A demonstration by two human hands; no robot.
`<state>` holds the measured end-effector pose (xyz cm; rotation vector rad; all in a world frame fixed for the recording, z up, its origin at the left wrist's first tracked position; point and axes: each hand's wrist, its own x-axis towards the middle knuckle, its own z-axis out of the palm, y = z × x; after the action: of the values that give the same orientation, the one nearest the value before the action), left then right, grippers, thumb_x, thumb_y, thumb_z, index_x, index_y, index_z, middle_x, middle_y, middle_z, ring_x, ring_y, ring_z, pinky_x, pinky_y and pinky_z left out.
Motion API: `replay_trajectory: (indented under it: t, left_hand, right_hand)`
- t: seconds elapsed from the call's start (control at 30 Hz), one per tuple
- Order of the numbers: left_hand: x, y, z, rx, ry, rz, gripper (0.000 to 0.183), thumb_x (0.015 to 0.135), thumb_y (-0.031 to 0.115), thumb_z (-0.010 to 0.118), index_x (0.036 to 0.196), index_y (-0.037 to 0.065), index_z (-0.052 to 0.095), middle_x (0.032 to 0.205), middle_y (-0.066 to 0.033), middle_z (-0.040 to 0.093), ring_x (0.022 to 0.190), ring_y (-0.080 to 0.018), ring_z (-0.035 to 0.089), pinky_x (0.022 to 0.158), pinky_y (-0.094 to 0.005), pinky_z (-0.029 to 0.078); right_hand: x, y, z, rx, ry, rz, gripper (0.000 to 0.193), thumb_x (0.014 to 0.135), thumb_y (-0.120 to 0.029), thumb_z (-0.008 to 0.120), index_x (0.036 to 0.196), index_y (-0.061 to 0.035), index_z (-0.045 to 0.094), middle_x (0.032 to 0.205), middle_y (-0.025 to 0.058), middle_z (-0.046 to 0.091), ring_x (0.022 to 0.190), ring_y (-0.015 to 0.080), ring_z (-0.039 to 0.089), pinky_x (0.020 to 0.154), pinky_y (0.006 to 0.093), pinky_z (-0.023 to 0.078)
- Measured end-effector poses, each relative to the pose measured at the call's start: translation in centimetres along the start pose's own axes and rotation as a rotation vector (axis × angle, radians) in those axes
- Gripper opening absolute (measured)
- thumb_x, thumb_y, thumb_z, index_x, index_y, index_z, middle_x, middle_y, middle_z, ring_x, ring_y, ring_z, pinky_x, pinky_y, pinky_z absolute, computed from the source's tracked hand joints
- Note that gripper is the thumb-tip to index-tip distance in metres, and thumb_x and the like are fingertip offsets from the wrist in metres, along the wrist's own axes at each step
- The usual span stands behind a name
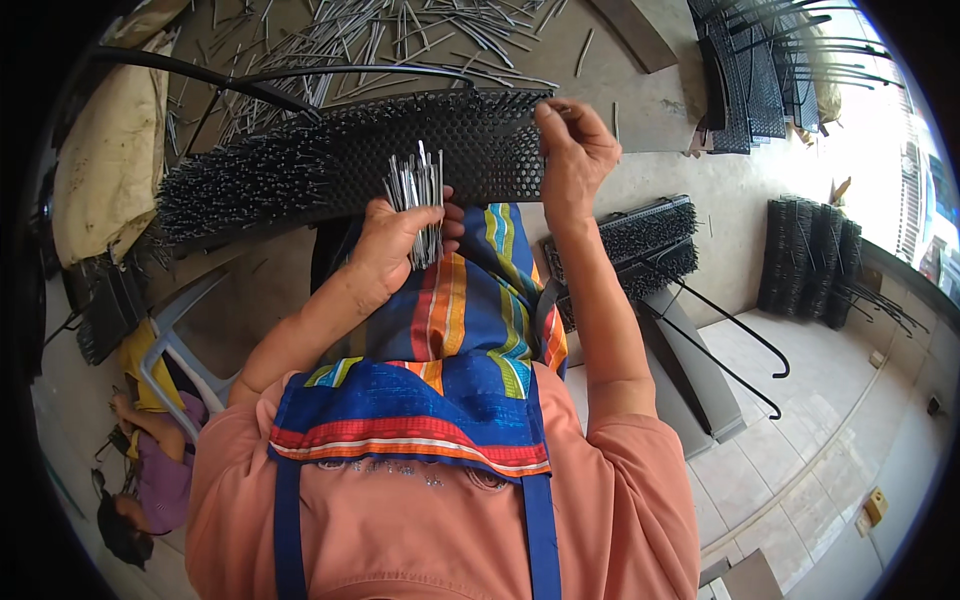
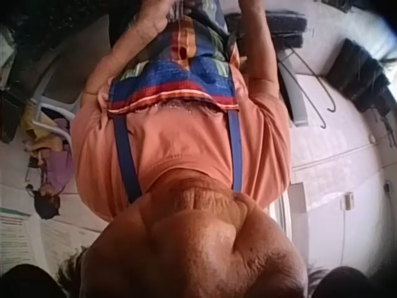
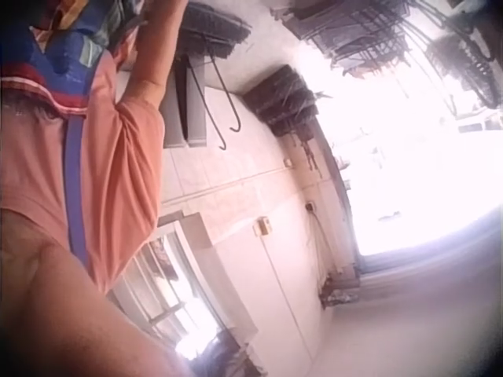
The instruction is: Inserting thin metal rods into a perforated base to assemble a brush-like component.
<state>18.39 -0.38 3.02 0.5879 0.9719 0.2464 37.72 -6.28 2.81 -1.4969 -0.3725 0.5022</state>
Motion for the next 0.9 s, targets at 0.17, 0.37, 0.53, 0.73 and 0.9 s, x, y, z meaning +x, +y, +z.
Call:
replay_trajectory:
  t: [0.17, 0.37, 0.53, 0.73, 0.9]
  left_hand:
    - [-0.2, 0.0, 0.1, 0.046, -0.062, -0.004, 0.022, 0.082, -0.002, 0.058, 0.103, -0.003, 0.064, 0.09, -0.0144, 0.071, 0.073, -0.0206, 0.069, 0.062, -0.0324, 0.056]
    - [-0.3, -0.2, -0.2, 0.029, -0.051, -0.014, 0.015, 0.083, -0.001, 0.061, 0.097, -0.004, 0.065, 0.088, -0.0151, 0.071, 0.072, -0.0213, 0.069, 0.06, -0.0314, 0.055]
    - [-0.4, 0.3, 0.6, -0.012, -0.031, -0.033, 0.01, 0.082, -0.003, 0.061, 0.09, -0.002, 0.067, 0.082, -0.0129, 0.071, 0.066, -0.0187, 0.068, 0.054, -0.0295, 0.054]
    - [0.0, 0.1, 0.0, -0.022, -0.042, -0.005, 0.008, 0.082, -0.002, 0.063, 0.088, -0.003, 0.067, 0.082, -0.0128, 0.071, 0.068, -0.0186, 0.069, 0.055, -0.0277, 0.053]
    - [0.5, 0.3, -0.2, -0.037, -0.099, -0.04, 0.007, 0.082, -0.002, 0.063, 0.087, -0.003, 0.067, 0.082, -0.0135, 0.071, 0.068, -0.0193, 0.069, 0.056, -0.0281, 0.054]
  right_hand:
    - [2.0, 1.0, 0.6, -0.382, -0.004, -0.5, 0.006, 0.08, 0.002, 0.073, 0.085, 0.0006, 0.071, 0.073, -0.0006, 0.061, 0.066, 0.0049, 0.051, 0.058, 0.0193, 0.039]
    - [2.0, 1.4, 0.6, -0.349, -0.003, -0.513, 0.009, 0.077, 0.004, 0.074, 0.085, 0.0017, 0.07, 0.075, 0.0019, 0.063, 0.067, 0.0056, 0.053, 0.061, 0.0196, 0.042]
    - [2.0, 1.7, 0.6, -0.511, -0.109, -0.47, 0.012, 0.077, 0.004, 0.073, 0.088, 0.0008, 0.071, 0.072, 0.0024, 0.061, 0.062, 0.0063, 0.052, 0.057, 0.0208, 0.041]
    - [1.8, 1.4, 1.6, -0.518, -0.067, -0.567, 0.012, 0.075, 0.001, 0.075, 0.087, 0.0007, 0.071, 0.072, 0.0044, 0.062, 0.062, 0.007, 0.054, 0.058, 0.0223, 0.043]
    - [3.2, 1.1, 1.3, -0.653, -0.105, -0.468, 0.011, 0.077, -0.002, 0.073, 0.087, 0.0005, 0.071, 0.074, 0.0078, 0.067, 0.065, 0.008, 0.059, 0.061, 0.024, 0.046]
